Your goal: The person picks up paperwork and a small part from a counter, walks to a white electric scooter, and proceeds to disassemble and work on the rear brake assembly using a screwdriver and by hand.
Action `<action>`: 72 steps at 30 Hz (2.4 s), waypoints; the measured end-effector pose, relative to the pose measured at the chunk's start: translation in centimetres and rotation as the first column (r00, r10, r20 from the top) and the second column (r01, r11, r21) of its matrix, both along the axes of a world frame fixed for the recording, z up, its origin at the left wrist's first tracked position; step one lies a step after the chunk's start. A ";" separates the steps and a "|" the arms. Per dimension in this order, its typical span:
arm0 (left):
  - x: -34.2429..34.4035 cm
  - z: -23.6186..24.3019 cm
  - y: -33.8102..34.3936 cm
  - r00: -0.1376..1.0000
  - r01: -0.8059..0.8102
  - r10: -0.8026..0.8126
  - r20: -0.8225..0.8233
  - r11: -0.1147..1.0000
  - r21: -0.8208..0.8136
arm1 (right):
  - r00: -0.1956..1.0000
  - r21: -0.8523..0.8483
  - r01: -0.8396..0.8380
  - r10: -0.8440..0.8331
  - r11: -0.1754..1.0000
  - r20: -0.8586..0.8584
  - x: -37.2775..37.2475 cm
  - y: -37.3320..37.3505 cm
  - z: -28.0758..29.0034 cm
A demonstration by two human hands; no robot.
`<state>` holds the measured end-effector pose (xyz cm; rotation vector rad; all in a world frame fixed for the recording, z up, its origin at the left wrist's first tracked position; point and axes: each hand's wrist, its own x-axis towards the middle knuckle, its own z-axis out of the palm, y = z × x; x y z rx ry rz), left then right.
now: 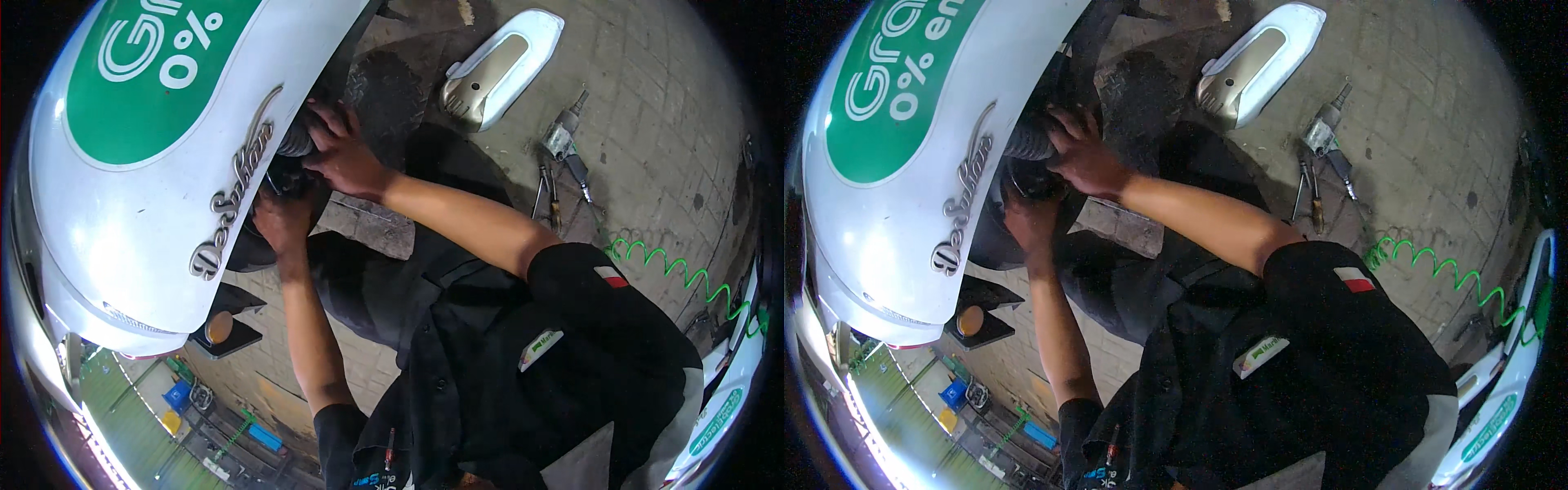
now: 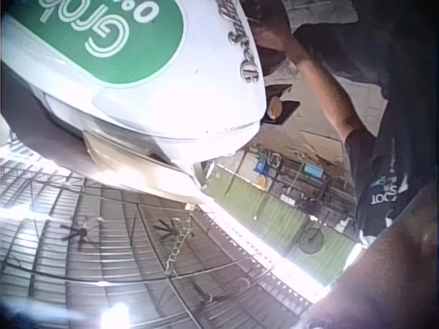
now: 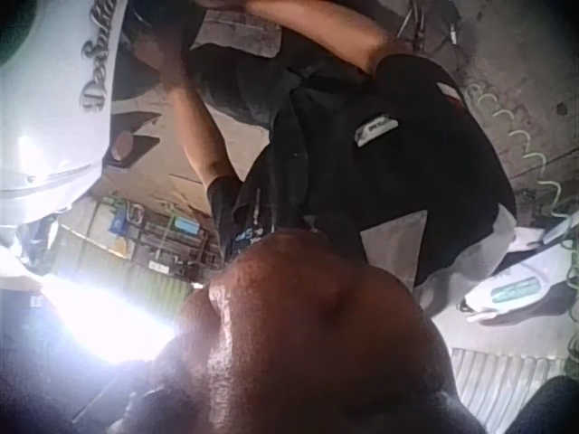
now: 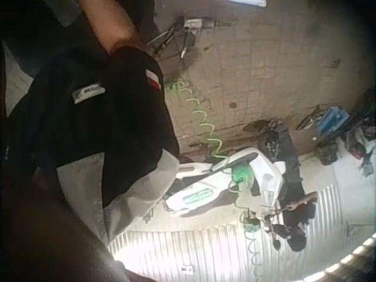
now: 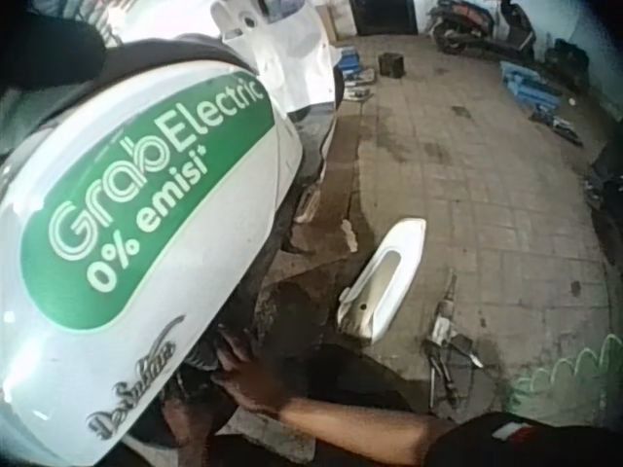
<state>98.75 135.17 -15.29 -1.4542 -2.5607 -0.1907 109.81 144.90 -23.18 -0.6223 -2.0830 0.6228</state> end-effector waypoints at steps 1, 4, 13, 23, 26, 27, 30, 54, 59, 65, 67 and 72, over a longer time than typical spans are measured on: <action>0.3 0.2 0.3 1.000 -0.001 0.001 0.004 1.000 -0.003 | 1.000 -0.003 -0.001 0.001 1.000 0.004 -0.2 0.1 -0.2; 0.8 0.5 0.7 1.000 -0.008 0.008 0.019 1.000 -0.012 | 0.996 -0.013 0.001 -0.002 1.000 -0.084 -0.9 0.3 -0.6; -0.1 -0.6 0.2 0.997 -0.040 0.040 0.058 0.999 -0.010 | 0.998 0.100 -0.060 0.063 0.993 -0.031 -0.5 1.2 -1.0; 0.4 -0.3 -0.2 0.992 0.077 -0.082 0.096 0.996 0.050 | 0.996 0.181 -0.079 0.083 0.980 -0.020 -0.4 1.7 -1.9; 0.1 -0.5 0.0 0.988 0.116 -0.127 0.093 0.986 0.117 | 0.998 0.203 -0.067 0.067 0.977 0.007 -0.7 1.6 -1.5; -0.1 -0.5 0.2 0.982 0.126 -0.143 0.122 0.983 0.137 | 0.998 0.193 -0.057 0.058 0.980 0.001 -0.8 1.8 -1.4; 0.1 0.0 0.7 0.975 0.132 -0.158 0.157 0.977 0.164 | 0.996 0.181 -0.025 0.040 0.983 -0.077 -1.0 2.5 -1.2; -2.1 -5.3 -2.8 0.970 0.224 -0.243 -0.019 0.858 0.463 | 0.984 0.246 -0.139 0.161 0.959 -0.071 -1.2 0.2 -3.7; -0.5 -3.6 -2.1 0.961 0.065 -0.147 0.233 0.942 0.329 | 1.000 0.188 -0.006 0.009 0.982 -0.015 -1.1 0.2 -3.9; -1.5 -5.9 -2.0 0.982 0.087 -0.138 0.131 0.936 0.340 | 1.000 0.148 -0.011 0.012 0.989 -0.005 -1.4 -0.2 -5.3; -1.5 -6.0 -1.8 0.989 0.100 -0.129 0.072 0.944 0.314 | 1.000 0.145 -0.012 0.011 0.989 0.006 -1.3 -0.3 -5.3; -0.3 -4.3 -1.6 0.983 -0.011 -0.037 0.177 0.964 0.267 | 0.992 0.063 -0.099 0.103 0.993 -0.068 -0.8 -0.3 -4.0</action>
